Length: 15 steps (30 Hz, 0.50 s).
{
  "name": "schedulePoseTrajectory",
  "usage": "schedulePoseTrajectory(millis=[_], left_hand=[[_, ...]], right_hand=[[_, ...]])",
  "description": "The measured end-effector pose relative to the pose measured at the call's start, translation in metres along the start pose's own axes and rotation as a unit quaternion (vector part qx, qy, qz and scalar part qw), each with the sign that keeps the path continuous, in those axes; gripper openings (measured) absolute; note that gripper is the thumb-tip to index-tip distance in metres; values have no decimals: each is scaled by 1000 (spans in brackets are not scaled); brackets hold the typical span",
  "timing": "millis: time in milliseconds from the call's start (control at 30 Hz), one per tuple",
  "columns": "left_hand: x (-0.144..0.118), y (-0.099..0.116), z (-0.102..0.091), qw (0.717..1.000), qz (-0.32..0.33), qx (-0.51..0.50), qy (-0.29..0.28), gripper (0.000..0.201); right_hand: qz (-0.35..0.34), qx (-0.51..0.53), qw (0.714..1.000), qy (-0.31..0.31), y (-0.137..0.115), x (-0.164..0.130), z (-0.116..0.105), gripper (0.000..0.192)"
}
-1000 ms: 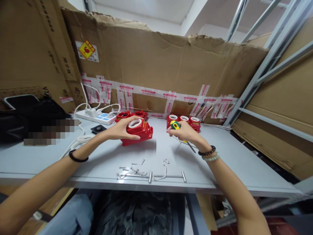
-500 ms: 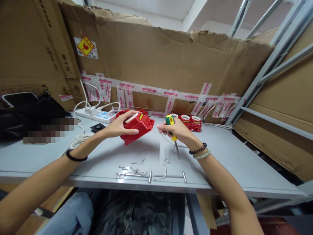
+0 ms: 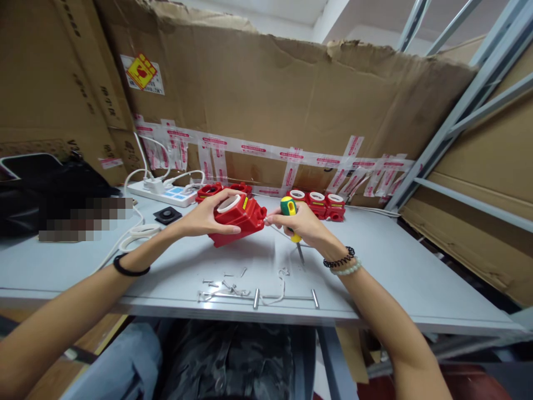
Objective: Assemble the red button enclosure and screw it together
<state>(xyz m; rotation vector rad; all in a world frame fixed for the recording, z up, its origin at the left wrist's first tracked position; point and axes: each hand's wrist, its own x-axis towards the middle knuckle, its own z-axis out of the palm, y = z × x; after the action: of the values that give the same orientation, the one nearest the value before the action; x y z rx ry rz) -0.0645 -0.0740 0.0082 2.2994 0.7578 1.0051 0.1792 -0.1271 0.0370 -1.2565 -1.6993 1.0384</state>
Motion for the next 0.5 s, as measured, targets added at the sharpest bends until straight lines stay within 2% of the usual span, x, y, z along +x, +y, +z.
schedulePoseTrajectory(millis=[100,367,500], left_hand=[[0,0,0,1000,14,11,3,71],[-1,1,-2,999,35,22,3,74],[-1,0,-2,999,47,9,-3,76]], right_hand=[[-11,-14,1000,7,3,0,1,27],[-20,-69,995,-75,-1,-6,-2,27],[-14,-81,993,-84,-3,-7,-2,26]])
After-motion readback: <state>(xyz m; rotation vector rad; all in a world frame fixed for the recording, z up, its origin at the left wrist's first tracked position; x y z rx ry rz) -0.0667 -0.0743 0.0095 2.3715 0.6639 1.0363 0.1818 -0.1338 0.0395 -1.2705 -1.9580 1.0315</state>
